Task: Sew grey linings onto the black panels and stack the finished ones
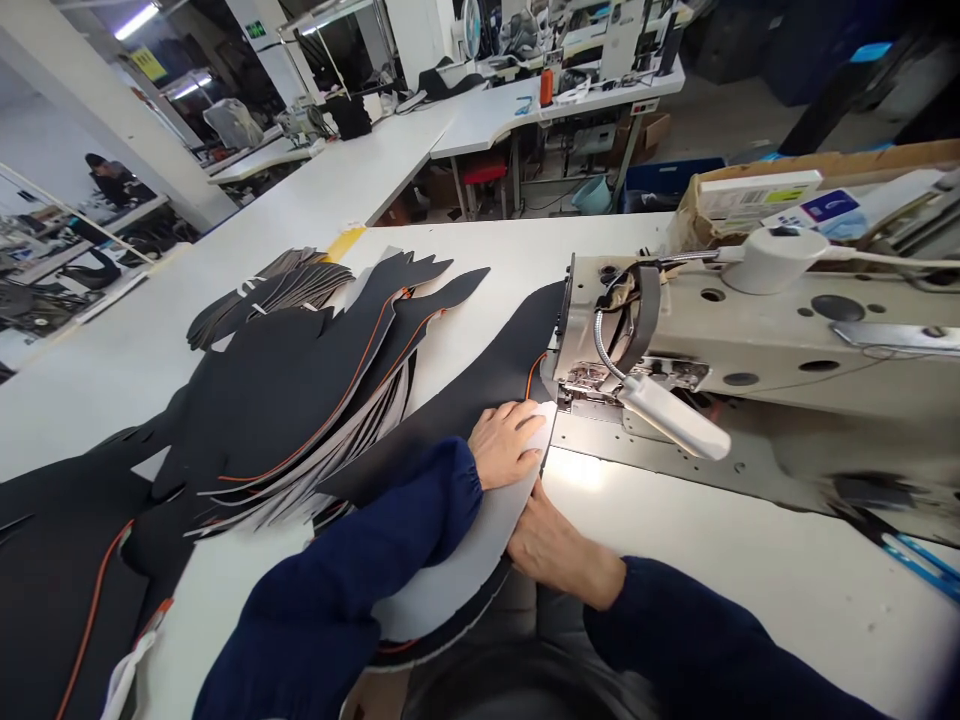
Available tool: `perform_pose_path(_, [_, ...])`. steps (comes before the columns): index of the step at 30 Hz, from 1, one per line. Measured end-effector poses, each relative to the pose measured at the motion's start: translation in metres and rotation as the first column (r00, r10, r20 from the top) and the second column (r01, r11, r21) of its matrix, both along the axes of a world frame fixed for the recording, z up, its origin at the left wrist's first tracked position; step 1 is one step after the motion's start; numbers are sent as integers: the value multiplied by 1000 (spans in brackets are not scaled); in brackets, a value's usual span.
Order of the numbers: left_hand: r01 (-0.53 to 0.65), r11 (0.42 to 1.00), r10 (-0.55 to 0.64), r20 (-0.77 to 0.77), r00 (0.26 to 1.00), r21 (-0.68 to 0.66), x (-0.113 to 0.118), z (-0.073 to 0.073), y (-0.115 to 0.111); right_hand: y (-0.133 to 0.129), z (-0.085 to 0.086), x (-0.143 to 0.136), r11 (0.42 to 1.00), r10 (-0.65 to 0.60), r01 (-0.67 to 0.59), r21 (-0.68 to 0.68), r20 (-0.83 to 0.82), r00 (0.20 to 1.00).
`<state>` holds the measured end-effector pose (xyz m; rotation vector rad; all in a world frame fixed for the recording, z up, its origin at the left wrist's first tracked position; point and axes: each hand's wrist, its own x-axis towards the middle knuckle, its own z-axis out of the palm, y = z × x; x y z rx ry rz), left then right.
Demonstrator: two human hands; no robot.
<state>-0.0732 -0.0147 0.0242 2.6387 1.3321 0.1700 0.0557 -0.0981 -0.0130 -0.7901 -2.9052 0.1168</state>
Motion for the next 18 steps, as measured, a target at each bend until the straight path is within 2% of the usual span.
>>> perform_pose_path(8, [37,999,-36,-54,998,24,4,-5,8,1,-1,4,999,15,-15,32,-6,1000])
perform_pose_path(18, [37,999,-33,-99,995,40,15,-1,8,5,5,18,998,29,-28,64,-14,999])
